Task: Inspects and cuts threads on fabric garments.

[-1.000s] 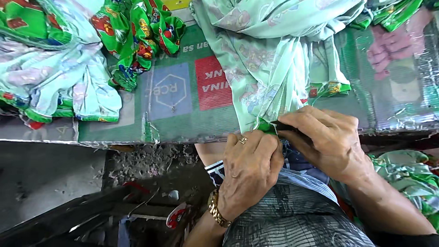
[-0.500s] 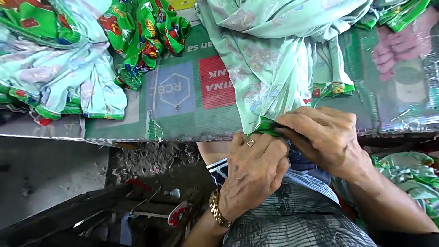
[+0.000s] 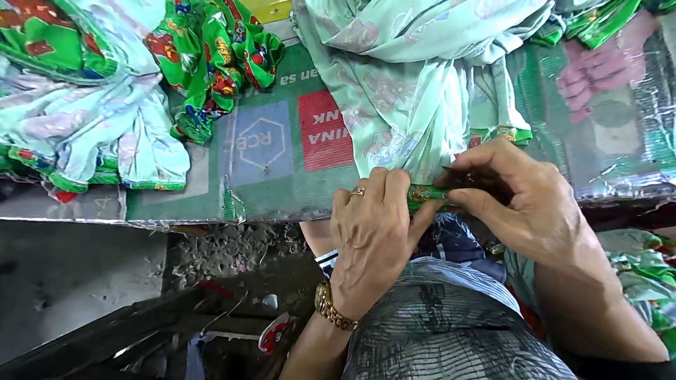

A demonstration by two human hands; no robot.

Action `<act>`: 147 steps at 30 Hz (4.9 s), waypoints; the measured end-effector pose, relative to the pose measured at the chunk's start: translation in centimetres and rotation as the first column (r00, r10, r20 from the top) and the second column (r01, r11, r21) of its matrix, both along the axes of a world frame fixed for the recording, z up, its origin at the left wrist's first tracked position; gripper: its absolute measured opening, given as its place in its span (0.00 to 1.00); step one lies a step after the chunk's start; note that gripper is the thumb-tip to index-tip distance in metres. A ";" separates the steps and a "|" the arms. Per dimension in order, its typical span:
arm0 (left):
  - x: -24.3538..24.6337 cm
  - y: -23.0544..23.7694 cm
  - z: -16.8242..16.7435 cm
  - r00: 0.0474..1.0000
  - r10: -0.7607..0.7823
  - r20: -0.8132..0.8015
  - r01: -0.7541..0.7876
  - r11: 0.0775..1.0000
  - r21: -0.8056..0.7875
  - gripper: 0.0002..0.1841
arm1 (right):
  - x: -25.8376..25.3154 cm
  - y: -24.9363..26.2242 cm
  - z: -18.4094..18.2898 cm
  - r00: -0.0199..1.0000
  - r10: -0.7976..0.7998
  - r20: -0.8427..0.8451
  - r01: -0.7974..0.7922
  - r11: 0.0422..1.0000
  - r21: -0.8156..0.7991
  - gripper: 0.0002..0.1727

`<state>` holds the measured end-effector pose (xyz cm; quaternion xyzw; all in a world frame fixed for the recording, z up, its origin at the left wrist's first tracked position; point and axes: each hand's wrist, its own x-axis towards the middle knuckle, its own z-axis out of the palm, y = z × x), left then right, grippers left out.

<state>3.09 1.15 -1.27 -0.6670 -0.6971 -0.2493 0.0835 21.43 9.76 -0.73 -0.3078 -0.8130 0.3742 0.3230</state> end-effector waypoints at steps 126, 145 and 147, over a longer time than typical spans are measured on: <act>0.2 -3.6 -3.0 0.840 -0.289 0.459 0.125 0.927 0.354 0.02 | -1.2 -1.5 -1.0 0.999 -0.019 0.048 -0.003 0.911 0.412 0.11; 0.3 -3.5 -2.9 0.786 -0.328 0.524 0.147 0.922 0.357 0.03 | -1.6 -1.7 -1.1 0.998 -0.063 -0.004 0.060 0.920 0.387 0.11; 0.3 -3.5 -2.9 0.785 -0.337 0.519 0.165 0.922 0.350 0.04 | -1.7 -1.7 -1.2 0.997 -0.078 0.008 0.069 0.921 0.383 0.11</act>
